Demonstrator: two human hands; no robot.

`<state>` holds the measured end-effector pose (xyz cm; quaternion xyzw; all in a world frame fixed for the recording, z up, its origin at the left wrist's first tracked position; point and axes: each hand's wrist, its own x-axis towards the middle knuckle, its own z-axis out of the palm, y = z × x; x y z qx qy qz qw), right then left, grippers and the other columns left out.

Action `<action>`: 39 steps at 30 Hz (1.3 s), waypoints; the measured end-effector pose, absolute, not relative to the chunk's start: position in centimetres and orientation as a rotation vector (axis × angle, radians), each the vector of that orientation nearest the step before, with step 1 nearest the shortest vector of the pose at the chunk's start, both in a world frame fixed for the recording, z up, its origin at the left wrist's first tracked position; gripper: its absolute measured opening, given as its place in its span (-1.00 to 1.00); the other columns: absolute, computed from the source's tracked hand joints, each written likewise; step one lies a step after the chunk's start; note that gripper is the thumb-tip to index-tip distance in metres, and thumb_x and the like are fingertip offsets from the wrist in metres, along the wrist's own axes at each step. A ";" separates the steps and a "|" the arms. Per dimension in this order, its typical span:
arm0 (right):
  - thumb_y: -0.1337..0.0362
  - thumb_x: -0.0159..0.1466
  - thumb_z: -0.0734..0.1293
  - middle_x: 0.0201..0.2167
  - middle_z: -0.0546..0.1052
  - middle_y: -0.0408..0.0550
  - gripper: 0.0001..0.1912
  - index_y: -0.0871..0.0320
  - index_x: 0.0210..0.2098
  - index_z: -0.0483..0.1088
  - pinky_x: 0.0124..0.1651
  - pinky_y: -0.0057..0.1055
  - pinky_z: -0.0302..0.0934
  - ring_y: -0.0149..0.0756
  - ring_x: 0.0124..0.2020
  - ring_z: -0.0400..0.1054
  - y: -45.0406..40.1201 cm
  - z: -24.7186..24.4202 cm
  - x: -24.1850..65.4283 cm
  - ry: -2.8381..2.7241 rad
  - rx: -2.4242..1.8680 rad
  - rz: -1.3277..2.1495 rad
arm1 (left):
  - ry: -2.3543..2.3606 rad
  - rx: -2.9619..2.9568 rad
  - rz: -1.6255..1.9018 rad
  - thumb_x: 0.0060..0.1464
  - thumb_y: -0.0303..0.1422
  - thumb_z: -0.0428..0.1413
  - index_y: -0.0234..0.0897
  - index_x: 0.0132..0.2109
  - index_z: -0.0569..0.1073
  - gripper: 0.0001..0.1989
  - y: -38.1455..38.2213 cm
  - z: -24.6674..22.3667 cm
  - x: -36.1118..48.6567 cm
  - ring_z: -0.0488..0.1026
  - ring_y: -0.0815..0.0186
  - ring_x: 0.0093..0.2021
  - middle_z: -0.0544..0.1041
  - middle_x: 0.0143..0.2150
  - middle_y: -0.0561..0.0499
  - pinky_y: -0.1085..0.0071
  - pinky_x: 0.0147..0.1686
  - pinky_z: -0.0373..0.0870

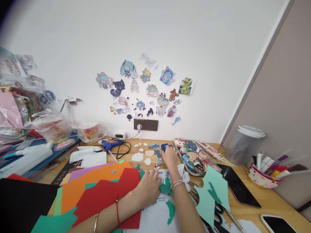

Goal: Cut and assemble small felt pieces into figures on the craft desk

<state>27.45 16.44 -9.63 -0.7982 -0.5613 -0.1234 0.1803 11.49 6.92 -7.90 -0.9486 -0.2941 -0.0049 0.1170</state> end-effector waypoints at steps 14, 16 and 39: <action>0.15 0.24 0.22 -0.20 0.41 -0.03 -0.74 0.23 -0.23 0.34 -0.04 -0.13 0.14 -0.24 -0.12 0.28 16.1 -9.9 27.5 -1.684 -2.303 -0.511 | -0.863 -2.784 -0.010 0.13 -0.23 -0.02 -0.36 -0.15 0.35 -0.73 6.9 -8.0 11.5 0.33 0.21 -0.11 0.37 -0.13 -0.08 0.20 -0.20 0.33; 0.17 0.24 0.22 -0.20 0.42 -0.04 -0.76 0.23 -0.24 0.35 -0.04 -0.13 0.13 -0.24 -0.12 0.28 16.1 -9.8 27.5 -1.692 -2.299 -0.528 | -0.865 -2.786 -0.011 0.13 -0.22 -0.03 -0.36 -0.15 0.35 -0.72 6.9 -8.0 11.5 0.32 0.21 -0.11 0.36 -0.12 -0.09 0.20 -0.19 0.32; 0.18 0.28 0.16 -0.26 0.42 -0.05 -0.75 0.22 -0.18 0.32 -0.22 -0.28 0.26 -0.35 -0.30 0.34 16.6 -8.8 30.1 -0.846 -2.066 -0.253 | -0.861 -2.793 -0.021 0.12 -0.22 -0.02 -0.36 -0.15 0.35 -0.72 7.0 -7.9 11.4 0.33 0.21 -0.11 0.37 -0.13 -0.08 0.21 -0.20 0.33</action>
